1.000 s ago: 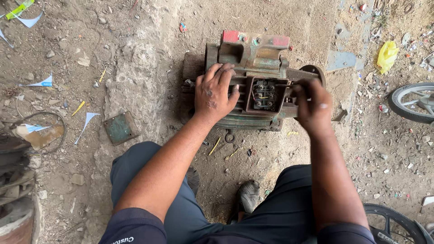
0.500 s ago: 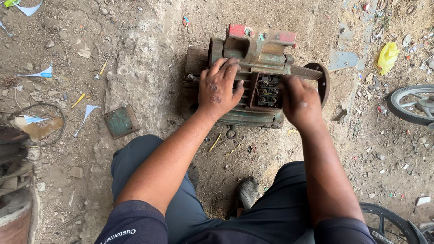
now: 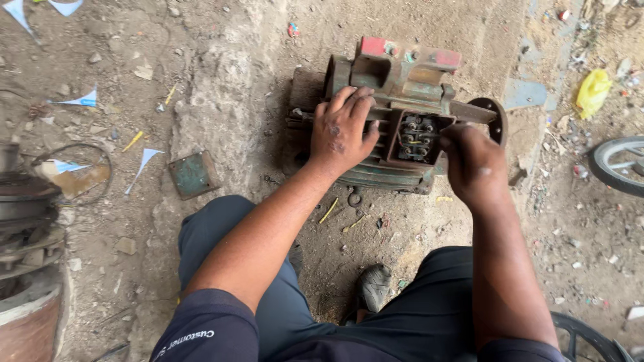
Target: The person sits on the ground next to an electric motor and uses a screwdriver to work on the wiring inside the motor's terminal box, tightening or adjusting the terminal connections. They briefly stand up to retrieve the screwdriver from a workbench and then resume working on the terminal box.
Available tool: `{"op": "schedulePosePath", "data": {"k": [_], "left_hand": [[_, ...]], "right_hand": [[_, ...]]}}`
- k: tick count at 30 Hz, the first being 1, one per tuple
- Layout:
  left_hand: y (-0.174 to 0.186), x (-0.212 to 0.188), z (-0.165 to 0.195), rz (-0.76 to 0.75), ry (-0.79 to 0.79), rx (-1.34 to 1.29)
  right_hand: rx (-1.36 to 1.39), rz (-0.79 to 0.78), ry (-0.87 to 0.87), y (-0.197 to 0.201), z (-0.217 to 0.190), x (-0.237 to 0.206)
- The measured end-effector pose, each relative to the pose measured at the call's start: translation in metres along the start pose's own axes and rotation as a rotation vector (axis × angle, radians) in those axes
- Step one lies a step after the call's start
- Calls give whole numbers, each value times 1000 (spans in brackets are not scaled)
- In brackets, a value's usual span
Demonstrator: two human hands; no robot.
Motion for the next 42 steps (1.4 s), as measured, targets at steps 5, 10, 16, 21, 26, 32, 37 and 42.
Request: {"op": "schedulePosePath", "data": {"k": [5, 10, 16, 21, 26, 32, 37, 42], "left_hand": [[-2, 0, 0, -2, 2, -15], [-3, 0, 0, -6, -6, -2], [-2, -2, 2, 12, -21, -21], [-1, -2, 2, 11, -21, -21], [1, -1, 4, 17, -24, -14], [2, 0, 7, 18, -21, -6], [0, -3, 7, 16, -12, -20], [1, -2, 7, 39, -34, -4]], "right_hand": [[12, -19, -52, -10, 1, -3], [-92, 0, -76, -9, -2, -5], [13, -3, -172, -3, 15, -7], [7, -26, -120, -7, 17, -13], [256, 82, -360, 18, 32, -12], [-56, 95, -69, 6, 20, -17], [-78, 91, -38, 6, 12, -19], [8, 140, -30, 11, 3, -14]]}}
Point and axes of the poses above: each hand's wrist, its own x-axis towards the middle knuckle, its own y-axis out of the back of the hand, z = x × y, the point moved 4 cm from there along x, towards the middle knuckle, and after that the axes turned 14 degrees about -y, right-handed, at the moved point
